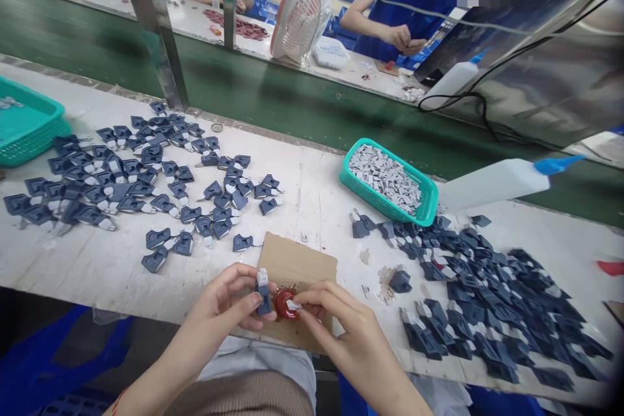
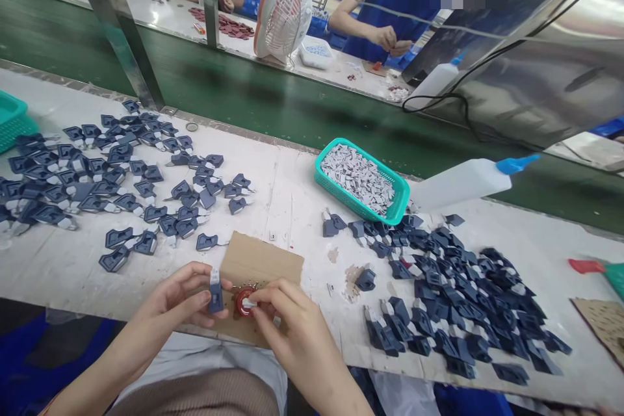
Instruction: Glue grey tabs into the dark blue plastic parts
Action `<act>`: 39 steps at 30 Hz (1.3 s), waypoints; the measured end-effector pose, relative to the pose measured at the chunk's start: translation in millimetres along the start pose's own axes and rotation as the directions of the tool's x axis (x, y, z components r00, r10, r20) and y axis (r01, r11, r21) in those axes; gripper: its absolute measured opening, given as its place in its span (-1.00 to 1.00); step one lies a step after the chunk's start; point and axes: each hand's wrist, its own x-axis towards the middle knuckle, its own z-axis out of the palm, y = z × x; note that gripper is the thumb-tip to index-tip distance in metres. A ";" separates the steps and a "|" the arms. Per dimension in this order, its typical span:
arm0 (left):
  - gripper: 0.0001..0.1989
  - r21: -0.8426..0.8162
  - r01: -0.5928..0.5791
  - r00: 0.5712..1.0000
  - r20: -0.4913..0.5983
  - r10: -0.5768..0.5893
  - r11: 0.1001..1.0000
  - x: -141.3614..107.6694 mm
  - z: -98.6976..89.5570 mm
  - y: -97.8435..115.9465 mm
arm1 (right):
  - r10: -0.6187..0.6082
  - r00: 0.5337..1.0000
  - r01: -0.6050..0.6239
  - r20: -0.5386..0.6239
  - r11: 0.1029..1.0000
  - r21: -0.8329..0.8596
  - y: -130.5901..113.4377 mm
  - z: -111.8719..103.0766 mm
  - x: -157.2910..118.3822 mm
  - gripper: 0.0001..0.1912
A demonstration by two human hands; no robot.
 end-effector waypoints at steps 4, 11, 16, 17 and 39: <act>-0.72 -0.003 0.002 1.000 0.002 -0.002 1.000 -0.7 0.5 0.1 | -0.019 1.000 0.019 0.006 1.000 -0.008 -1.2 -0.3 0.0 -0.82; -0.72 0.005 -0.007 1.000 -0.009 0.008 1.000 -1.0 0.7 -0.2 | -0.143 0.987 0.138 -0.072 0.987 -0.079 4.6 11.0 -3.2 -0.84; -0.73 0.028 -0.022 1.000 -0.010 0.022 0.999 -0.7 -0.7 -3.0 | -0.156 0.984 0.143 -0.087 0.979 -0.144 1.1 15.0 -8.3 -0.86; -0.73 0.028 -0.021 1.000 -0.010 0.021 0.999 -0.8 -1.1 -3.6 | -0.160 0.983 0.145 -0.094 0.978 -0.149 0.4 15.3 -9.3 -0.86; -0.70 -0.017 -0.021 0.999 -0.050 0.020 1.000 -3.7 5.9 -3.3 | -0.201 0.980 0.194 -0.011 0.955 -0.224 -2.6 11.2 -9.0 -0.85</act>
